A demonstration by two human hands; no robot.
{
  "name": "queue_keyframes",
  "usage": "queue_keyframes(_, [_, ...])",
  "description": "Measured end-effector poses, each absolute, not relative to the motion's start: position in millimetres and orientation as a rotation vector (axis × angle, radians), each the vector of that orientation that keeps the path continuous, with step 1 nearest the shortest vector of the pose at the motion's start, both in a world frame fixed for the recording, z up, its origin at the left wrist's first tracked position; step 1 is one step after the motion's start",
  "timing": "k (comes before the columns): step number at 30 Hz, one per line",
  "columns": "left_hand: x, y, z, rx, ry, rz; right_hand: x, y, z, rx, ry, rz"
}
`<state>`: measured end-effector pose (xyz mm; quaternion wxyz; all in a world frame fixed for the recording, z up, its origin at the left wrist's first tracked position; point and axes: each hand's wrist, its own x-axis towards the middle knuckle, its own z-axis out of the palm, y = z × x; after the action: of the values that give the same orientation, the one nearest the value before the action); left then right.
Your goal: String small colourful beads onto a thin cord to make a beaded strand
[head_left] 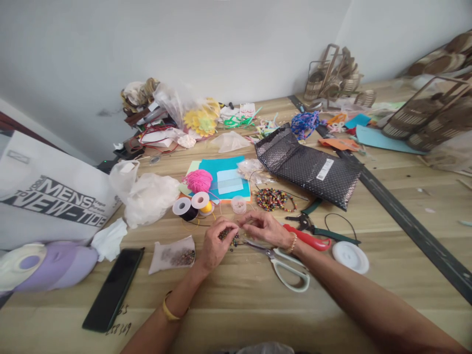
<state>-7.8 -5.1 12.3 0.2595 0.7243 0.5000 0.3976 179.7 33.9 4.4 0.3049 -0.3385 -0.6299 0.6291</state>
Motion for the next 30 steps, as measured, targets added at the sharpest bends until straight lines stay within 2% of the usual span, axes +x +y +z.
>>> queue_keyframes(8, [-7.3,-4.9,9.6,1.974,1.322,1.125,178.6,34.6,-3.5,-0.744,-1.618,1.828])
queue_keyframes(17, [-8.3,-4.1,7.1,1.972,1.340,1.081,180.5,37.5,-5.9,-0.851,-1.731,1.654])
queue_keyframes(23, [-12.4,-0.4,6.7,1.978,1.362,1.048,181.3,38.3,-9.1,-0.874,-1.731,1.421])
queue_keyframes(30, [-22.7,5.0,1.9,2.107,1.409,0.839,181.7,37.6,-1.4,-0.829,-1.643,1.327])
